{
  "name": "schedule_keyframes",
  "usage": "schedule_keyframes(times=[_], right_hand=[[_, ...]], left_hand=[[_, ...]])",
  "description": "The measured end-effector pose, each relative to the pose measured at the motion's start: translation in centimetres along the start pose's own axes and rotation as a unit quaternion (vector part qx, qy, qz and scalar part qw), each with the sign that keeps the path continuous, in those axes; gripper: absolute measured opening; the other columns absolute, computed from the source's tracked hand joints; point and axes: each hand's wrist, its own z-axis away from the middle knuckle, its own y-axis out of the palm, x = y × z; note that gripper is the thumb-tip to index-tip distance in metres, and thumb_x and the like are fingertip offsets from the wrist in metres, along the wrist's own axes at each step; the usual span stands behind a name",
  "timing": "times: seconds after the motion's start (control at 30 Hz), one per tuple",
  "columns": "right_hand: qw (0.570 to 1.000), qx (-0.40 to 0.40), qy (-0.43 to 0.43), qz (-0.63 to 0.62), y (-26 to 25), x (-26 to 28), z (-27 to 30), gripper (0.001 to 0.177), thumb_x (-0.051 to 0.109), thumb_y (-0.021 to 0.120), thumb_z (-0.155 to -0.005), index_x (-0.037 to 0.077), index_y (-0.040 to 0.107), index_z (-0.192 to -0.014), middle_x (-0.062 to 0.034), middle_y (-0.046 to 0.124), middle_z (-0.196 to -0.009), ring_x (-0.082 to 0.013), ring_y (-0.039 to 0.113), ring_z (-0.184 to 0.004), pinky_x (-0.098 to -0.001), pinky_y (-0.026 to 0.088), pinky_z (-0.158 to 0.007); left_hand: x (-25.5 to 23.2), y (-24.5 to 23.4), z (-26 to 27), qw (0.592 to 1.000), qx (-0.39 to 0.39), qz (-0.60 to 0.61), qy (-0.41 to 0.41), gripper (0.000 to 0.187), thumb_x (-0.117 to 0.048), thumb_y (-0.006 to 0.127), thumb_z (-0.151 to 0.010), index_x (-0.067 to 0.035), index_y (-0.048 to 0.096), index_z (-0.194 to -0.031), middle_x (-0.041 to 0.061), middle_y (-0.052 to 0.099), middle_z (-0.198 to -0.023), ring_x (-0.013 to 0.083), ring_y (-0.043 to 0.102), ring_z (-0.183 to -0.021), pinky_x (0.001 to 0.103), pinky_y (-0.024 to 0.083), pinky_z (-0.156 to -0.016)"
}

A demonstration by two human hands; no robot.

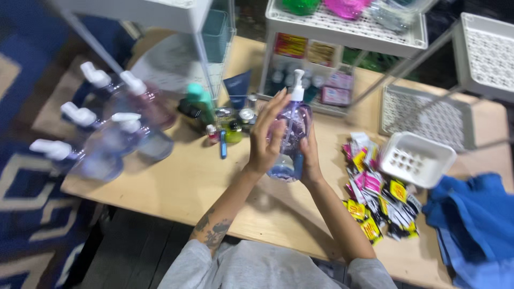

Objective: The person handles multiple hand soap bottles, rotating and inspecting them, then places them on a white plastic shelf unit. The person also handles a clear bottle and a green bottle, placing them on the same shelf. The activity involves organizing and restocking bathroom supplies.

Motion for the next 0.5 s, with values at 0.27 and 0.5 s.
schedule_keyframes(times=[0.27, 0.5], right_hand=[[0.992, -0.119, -0.038, -0.028, -6.5, 1.4, 0.4, 0.067, 0.050, 0.038, -0.109, 0.013, 0.025, -0.164, -0.0150, 0.042, -0.161, -0.0263, 0.046, -0.146, -0.0402, 0.037, -0.122], [0.985, -0.109, -0.007, -0.130, -9.9, 2.4, 0.2, 0.072, 0.056, 0.027, -0.121, -0.003, 0.040, -0.160, -0.0306, 0.054, -0.142, -0.0383, 0.059, -0.123, -0.0504, 0.049, -0.107]], left_hand=[[-2.1, 6.2, 1.6, 0.980, 0.179, -0.044, 0.077, 0.085, -0.036, 0.069, -0.095, -0.004, 0.029, -0.162, 0.024, 0.008, -0.172, 0.0454, 0.007, -0.162, 0.056, 0.020, -0.131], [-0.5, 5.3, 5.0, 0.975, 0.185, -0.086, 0.091, 0.062, -0.033, 0.073, -0.106, -0.032, 0.038, -0.158, -0.003, 0.040, -0.167, 0.0156, 0.035, -0.153, 0.034, 0.035, -0.125]])
